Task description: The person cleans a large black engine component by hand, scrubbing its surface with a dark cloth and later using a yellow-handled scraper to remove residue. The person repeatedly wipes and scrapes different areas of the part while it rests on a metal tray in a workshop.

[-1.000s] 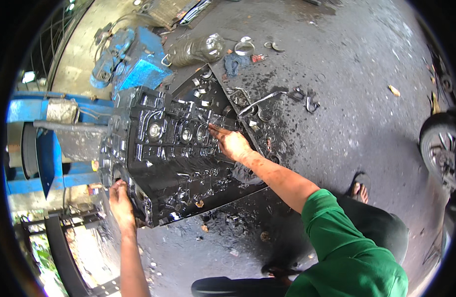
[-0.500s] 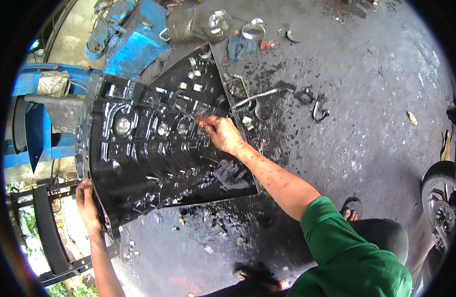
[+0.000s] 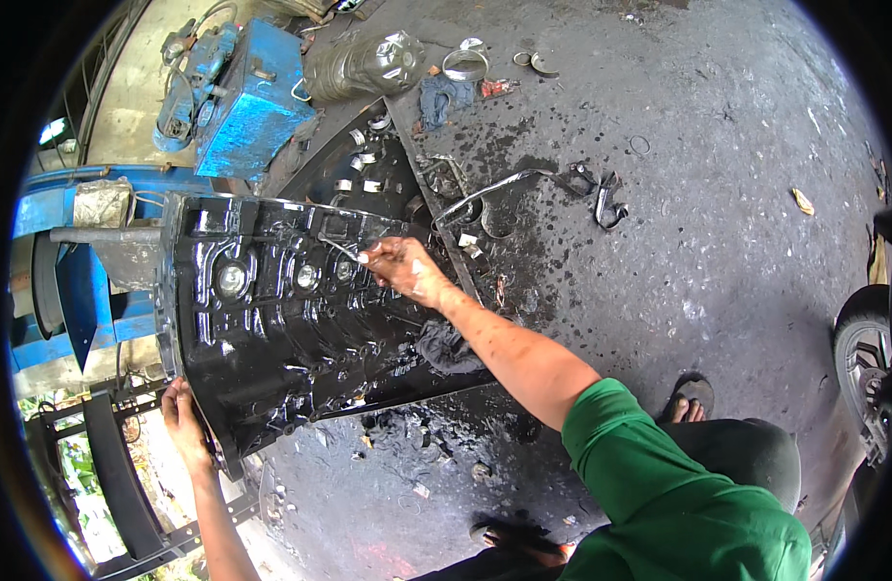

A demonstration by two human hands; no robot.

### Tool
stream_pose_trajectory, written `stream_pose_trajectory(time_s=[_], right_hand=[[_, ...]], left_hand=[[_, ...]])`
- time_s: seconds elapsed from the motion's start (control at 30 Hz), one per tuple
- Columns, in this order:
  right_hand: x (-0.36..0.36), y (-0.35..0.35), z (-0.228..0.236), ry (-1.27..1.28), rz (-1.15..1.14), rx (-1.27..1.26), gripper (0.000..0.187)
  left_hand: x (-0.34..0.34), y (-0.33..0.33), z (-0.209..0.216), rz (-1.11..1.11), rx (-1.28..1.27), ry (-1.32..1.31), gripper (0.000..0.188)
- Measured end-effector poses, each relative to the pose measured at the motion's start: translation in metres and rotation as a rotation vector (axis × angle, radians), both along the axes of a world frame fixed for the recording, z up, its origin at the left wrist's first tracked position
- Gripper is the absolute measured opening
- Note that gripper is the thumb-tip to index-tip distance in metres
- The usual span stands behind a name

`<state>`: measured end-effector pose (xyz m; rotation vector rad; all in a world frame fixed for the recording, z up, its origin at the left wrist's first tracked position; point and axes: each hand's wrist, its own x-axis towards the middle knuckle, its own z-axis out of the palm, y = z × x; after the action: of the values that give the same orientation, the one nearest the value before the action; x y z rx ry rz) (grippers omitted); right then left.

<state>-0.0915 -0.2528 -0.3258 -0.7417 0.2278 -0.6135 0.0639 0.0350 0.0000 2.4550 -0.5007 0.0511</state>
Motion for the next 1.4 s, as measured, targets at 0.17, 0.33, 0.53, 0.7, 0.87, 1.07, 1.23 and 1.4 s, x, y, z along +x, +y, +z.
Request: stream_pose_trajectory(time_s=[0.17, 0.33, 0.53, 0.7, 0.87, 1.07, 1.23, 1.4], right_hand=[[-0.013, -0.026, 0.008, 0.319, 0.041, -0.107, 0.017], [-0.009, -0.031, 0.002, 0.162, -0.17, -0.423, 0.027], [-0.008, -0.038, -0.012, 0.756, 0.084, -0.517, 0.041], [0.0, -0.058, -0.009, 0.323, -0.023, -0.587, 0.043], [0.001, -0.075, 0.016, 0.597, 0.204, -0.678, 0.046], [-0.02, -0.111, 0.039, 0.781, 0.102, -1.065, 0.04], [-0.016, -0.078, 0.015, 0.68, -0.079, -0.867, 0.03], [-0.028, -0.065, 0.014, 0.74, -0.09, -0.856, 0.029]], left_hand=[[-0.003, 0.003, -0.002, -0.002, -0.021, -0.011, 0.039], [-0.003, 0.001, -0.002, 0.032, -0.028, -0.044, 0.039], [-0.015, -0.011, 0.0, 0.032, -0.017, -0.018, 0.038], [-0.016, -0.01, 0.0, 0.025, -0.036, -0.011, 0.038], [-0.005, -0.005, 0.0, 0.033, -0.005, -0.016, 0.038], [-0.004, -0.001, -0.001, 0.019, 0.007, -0.055, 0.034], [-0.003, -0.003, -0.002, 0.022, -0.002, -0.029, 0.034], [-0.008, -0.004, -0.002, 0.039, 0.059, -0.127, 0.034]])
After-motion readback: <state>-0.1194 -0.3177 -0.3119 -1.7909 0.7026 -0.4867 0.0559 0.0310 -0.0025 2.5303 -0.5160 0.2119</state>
